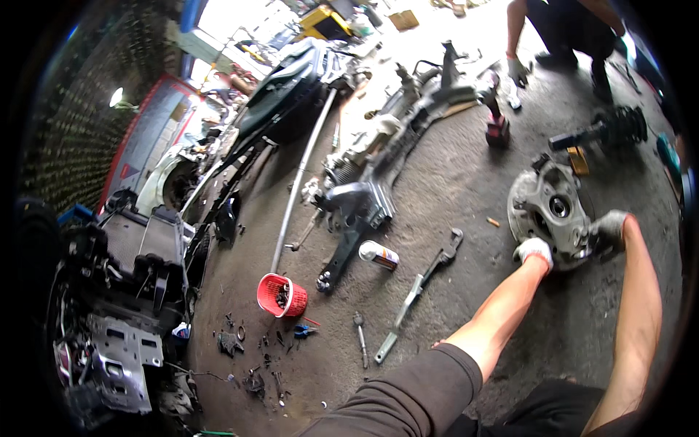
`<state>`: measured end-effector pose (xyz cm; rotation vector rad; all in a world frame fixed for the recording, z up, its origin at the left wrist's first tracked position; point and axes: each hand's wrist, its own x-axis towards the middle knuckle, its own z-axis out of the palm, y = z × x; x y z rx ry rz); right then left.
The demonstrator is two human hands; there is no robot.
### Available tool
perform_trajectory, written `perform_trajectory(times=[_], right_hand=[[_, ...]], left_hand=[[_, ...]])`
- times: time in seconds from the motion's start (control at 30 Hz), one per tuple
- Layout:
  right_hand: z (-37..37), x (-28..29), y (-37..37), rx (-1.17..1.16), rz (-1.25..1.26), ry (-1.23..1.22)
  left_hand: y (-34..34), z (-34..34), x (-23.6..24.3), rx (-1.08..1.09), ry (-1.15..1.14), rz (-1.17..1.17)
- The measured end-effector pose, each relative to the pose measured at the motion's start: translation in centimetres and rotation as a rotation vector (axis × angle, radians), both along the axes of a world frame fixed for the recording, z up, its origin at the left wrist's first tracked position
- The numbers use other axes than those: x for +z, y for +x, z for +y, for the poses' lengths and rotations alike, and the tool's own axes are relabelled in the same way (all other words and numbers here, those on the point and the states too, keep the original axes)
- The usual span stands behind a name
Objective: The person sits on the floor of a workshop and works on a car brake assembly. They use a wrench to tighten bolts on the caliper bracket and adjust the position of the brake rotor and caliper. Another person is visible in the background working on a suspension spring.
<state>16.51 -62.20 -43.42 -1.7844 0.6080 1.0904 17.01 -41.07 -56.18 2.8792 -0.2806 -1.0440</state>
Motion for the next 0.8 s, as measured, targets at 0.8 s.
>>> perform_trajectory(times=[0.8], right_hand=[[4.4, -8.9, 2.9, 0.043, -0.411, -0.123]], left_hand=[[0.7, 6.7, -2.4, 0.337, -0.448, -0.246]])
